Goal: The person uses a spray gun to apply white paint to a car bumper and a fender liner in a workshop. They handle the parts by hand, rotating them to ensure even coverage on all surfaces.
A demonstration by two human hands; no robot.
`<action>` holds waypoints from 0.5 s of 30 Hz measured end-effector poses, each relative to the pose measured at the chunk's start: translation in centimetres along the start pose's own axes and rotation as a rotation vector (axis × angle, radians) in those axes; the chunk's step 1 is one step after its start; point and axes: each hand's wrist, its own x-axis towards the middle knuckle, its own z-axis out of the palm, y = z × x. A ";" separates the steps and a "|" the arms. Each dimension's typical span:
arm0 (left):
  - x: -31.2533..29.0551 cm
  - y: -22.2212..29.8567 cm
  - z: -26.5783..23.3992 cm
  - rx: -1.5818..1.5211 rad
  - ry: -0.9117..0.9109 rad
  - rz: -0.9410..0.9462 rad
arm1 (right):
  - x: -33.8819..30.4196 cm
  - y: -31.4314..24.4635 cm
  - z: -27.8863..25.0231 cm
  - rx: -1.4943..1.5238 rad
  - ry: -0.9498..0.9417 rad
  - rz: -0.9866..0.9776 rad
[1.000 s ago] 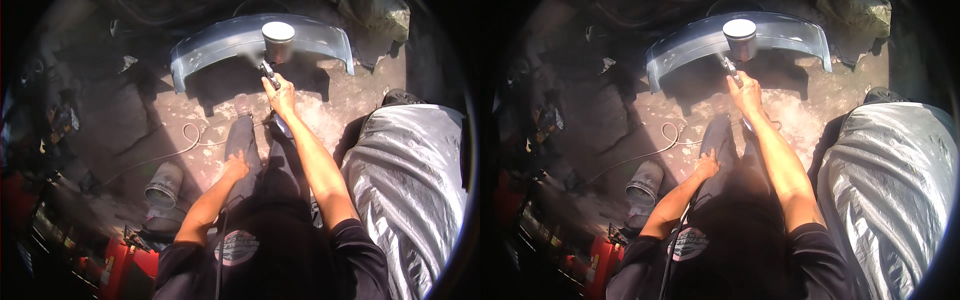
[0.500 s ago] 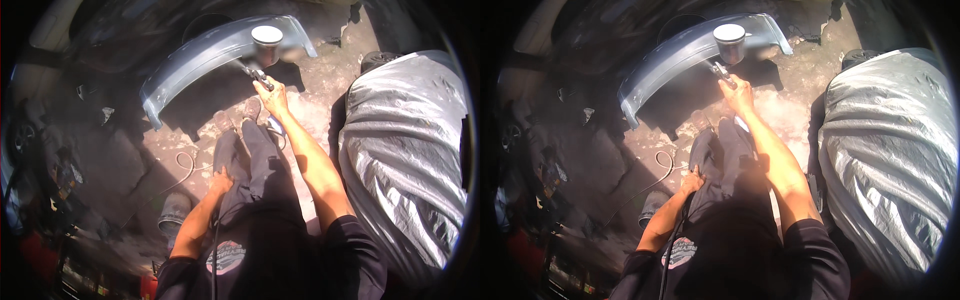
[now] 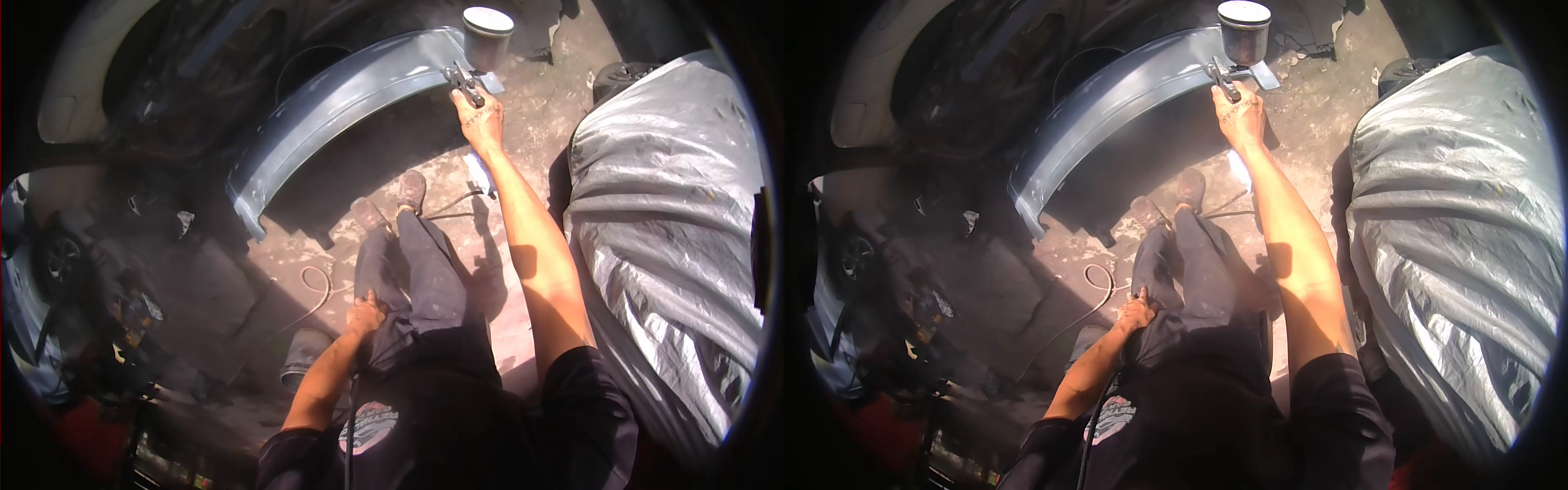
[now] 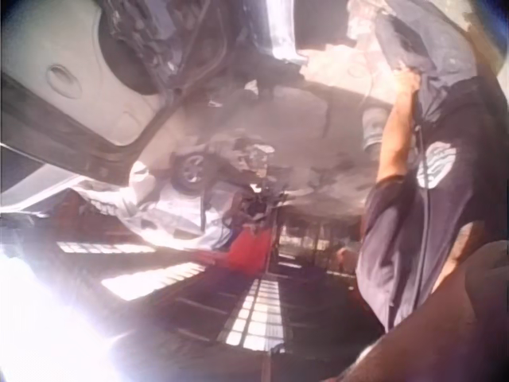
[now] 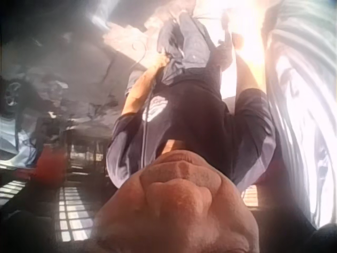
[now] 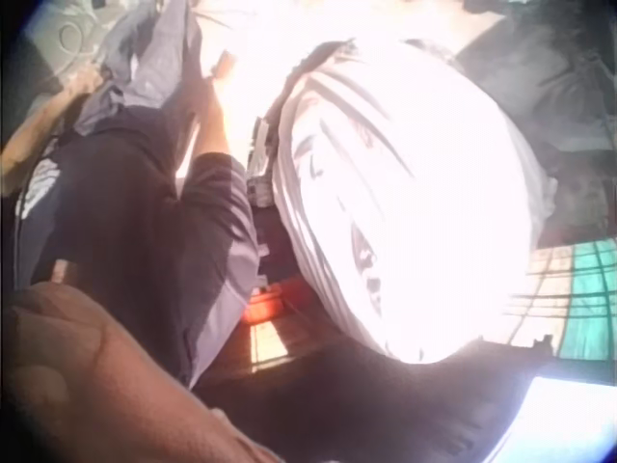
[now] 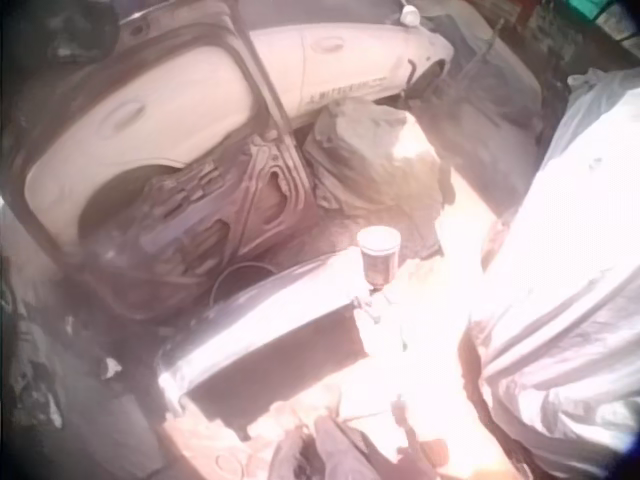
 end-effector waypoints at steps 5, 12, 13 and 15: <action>0.2 1.2 -0.2 -0.002 -0.010 -0.030 | -0.1 -2.5 2.3 0.098 -0.303 -0.026; -0.1 2.8 -0.7 -0.036 -0.036 -0.057 | 6.9 2.3 0.3 0.129 -0.096 0.106; -0.1 2.8 -0.7 -0.041 -0.035 -0.062 | 7.9 2.7 -0.7 0.084 -0.042 0.101; 0.1 2.9 -0.4 -0.048 -0.034 -0.068 | 8.8 3.3 -3.2 0.001 0.095 0.126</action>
